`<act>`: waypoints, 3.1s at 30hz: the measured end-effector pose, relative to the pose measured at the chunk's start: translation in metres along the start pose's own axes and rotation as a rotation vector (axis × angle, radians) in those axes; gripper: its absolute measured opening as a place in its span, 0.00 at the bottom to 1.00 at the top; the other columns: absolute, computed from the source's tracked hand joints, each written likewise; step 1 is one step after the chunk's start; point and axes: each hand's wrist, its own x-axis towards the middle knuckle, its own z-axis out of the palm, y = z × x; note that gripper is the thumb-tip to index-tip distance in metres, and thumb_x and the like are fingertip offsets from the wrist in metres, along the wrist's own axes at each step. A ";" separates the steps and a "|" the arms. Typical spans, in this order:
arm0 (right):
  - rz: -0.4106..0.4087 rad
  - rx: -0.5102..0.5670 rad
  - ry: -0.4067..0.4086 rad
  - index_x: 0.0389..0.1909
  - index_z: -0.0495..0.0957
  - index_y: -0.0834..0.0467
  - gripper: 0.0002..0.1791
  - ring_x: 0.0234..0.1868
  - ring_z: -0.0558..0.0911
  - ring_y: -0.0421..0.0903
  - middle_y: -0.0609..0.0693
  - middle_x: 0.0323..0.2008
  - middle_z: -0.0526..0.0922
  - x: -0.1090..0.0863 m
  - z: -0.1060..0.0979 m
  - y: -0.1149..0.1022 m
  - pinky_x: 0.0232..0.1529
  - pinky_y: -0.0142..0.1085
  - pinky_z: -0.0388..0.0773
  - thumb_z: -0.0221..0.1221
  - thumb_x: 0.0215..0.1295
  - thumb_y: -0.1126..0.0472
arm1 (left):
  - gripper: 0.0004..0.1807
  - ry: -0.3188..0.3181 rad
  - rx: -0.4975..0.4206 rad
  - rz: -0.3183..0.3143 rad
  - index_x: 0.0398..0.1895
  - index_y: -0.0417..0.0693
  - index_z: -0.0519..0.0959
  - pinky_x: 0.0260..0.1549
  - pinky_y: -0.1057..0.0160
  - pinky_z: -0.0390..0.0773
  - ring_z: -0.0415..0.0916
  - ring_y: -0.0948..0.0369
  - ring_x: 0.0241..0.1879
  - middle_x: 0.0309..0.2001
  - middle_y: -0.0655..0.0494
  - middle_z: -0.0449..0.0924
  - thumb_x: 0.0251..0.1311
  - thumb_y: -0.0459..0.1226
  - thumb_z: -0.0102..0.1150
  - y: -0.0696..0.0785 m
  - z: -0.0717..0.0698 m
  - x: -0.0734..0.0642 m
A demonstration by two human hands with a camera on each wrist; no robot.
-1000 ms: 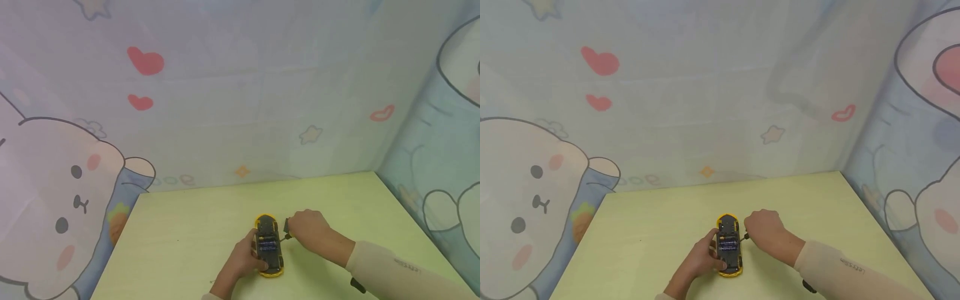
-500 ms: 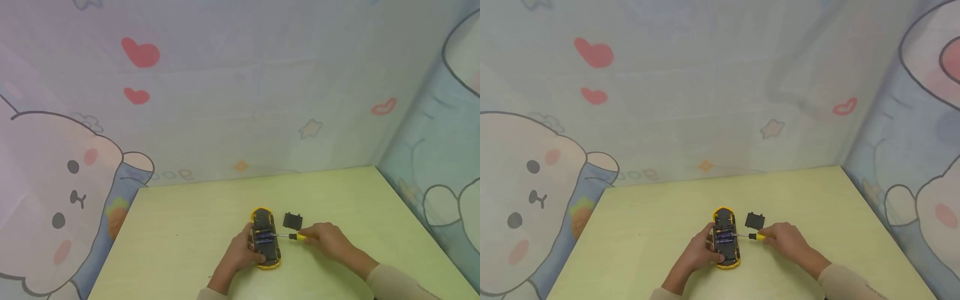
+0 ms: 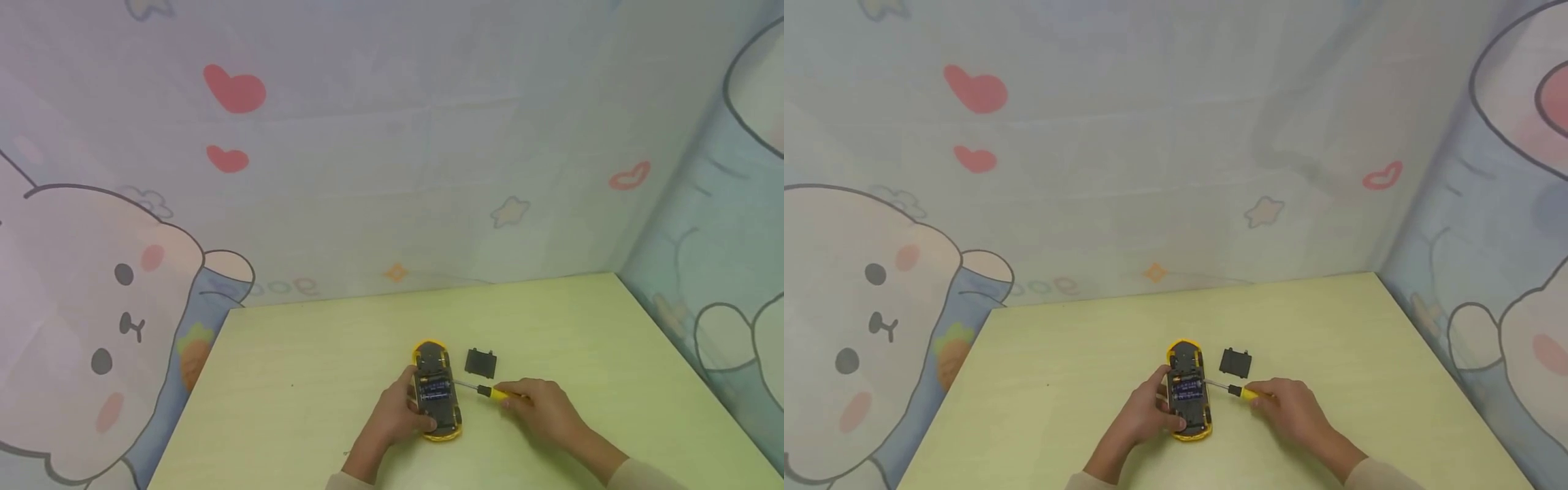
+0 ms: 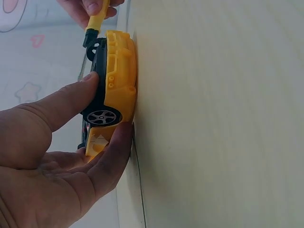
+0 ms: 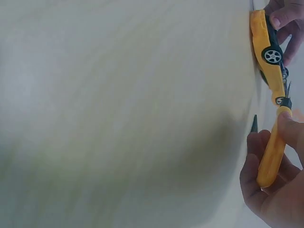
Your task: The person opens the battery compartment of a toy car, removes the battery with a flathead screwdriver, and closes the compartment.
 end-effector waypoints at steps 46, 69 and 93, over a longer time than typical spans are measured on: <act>-0.036 -0.952 -0.312 0.25 0.79 0.49 0.10 0.19 0.55 0.41 0.43 0.16 0.64 0.060 -0.023 -0.167 0.18 0.37 0.56 0.70 0.63 0.55 | 0.57 -0.025 -0.006 -0.008 0.77 0.48 0.62 0.33 0.54 0.78 0.79 0.56 0.36 0.47 0.45 0.81 0.39 0.28 0.82 0.010 -0.004 0.000; -0.084 -0.929 -0.244 0.27 0.83 0.50 0.09 0.21 0.73 0.41 0.44 0.20 0.76 0.055 -0.019 -0.153 0.25 0.41 0.78 0.73 0.59 0.53 | 0.55 -0.026 0.035 0.025 0.74 0.50 0.65 0.37 0.50 0.79 0.81 0.55 0.34 0.45 0.43 0.83 0.38 0.29 0.83 0.006 -0.005 0.001; 0.005 -0.162 -0.180 0.46 0.91 0.49 0.13 0.42 0.88 0.46 0.44 0.41 0.91 0.014 -0.023 -0.036 0.35 0.37 0.81 0.71 0.59 0.60 | 0.56 -0.024 0.044 0.003 0.75 0.46 0.63 0.37 0.51 0.80 0.80 0.55 0.34 0.46 0.43 0.83 0.38 0.28 0.83 0.007 -0.004 -0.001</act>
